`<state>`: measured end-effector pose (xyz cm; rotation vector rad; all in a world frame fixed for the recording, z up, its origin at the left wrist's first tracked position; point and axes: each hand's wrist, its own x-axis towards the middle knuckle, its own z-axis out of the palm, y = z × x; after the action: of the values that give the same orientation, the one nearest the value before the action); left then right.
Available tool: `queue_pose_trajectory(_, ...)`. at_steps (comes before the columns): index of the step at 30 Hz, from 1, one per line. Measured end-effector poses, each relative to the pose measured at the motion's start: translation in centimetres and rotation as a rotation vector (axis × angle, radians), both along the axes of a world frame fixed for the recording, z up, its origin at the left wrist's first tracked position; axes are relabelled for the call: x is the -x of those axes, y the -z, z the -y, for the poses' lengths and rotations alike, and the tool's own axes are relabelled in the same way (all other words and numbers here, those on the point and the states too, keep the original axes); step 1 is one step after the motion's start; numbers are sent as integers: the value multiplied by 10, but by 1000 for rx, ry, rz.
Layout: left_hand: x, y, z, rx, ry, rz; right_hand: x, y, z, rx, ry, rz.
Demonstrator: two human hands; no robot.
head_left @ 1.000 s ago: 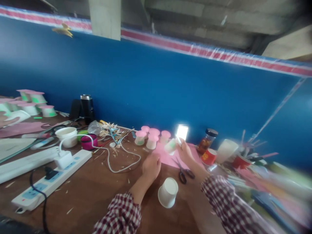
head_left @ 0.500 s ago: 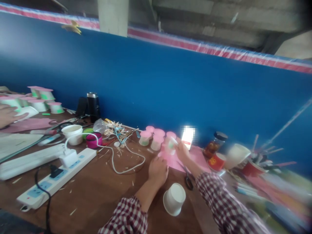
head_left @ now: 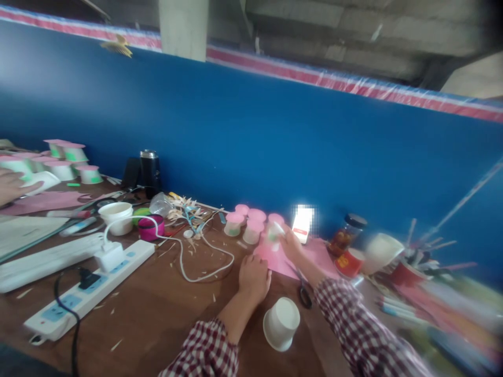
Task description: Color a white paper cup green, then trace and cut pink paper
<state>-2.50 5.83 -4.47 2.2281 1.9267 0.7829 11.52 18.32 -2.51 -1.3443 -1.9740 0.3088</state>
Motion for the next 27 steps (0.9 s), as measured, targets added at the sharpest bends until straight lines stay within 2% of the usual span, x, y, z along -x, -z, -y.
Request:
queue_pose_trajectory(9,1,-4,-1,-1,-34,-8,-14,-15,15,13,83,-91)
queue_pose_trajectory(13,5,-8,-3,33,-100,15,-13,-17,29,39,75,-130)
queue_pose_trajectory(19,8,-11,-4,0,-158,70,-11,-20,42,93,60,-182)
queue_pose_trajectory(21,10,-10,-6,-51,-146,263,-11,-22,45,108,63,-191)
queue_pose_trajectory(25,11,-4,-17,-92,-53,1035,-11,-24,48,137,61,-217)
queue_pose_trajectory(27,10,0,-22,-50,-41,1172,-10,-23,49,158,41,-235)
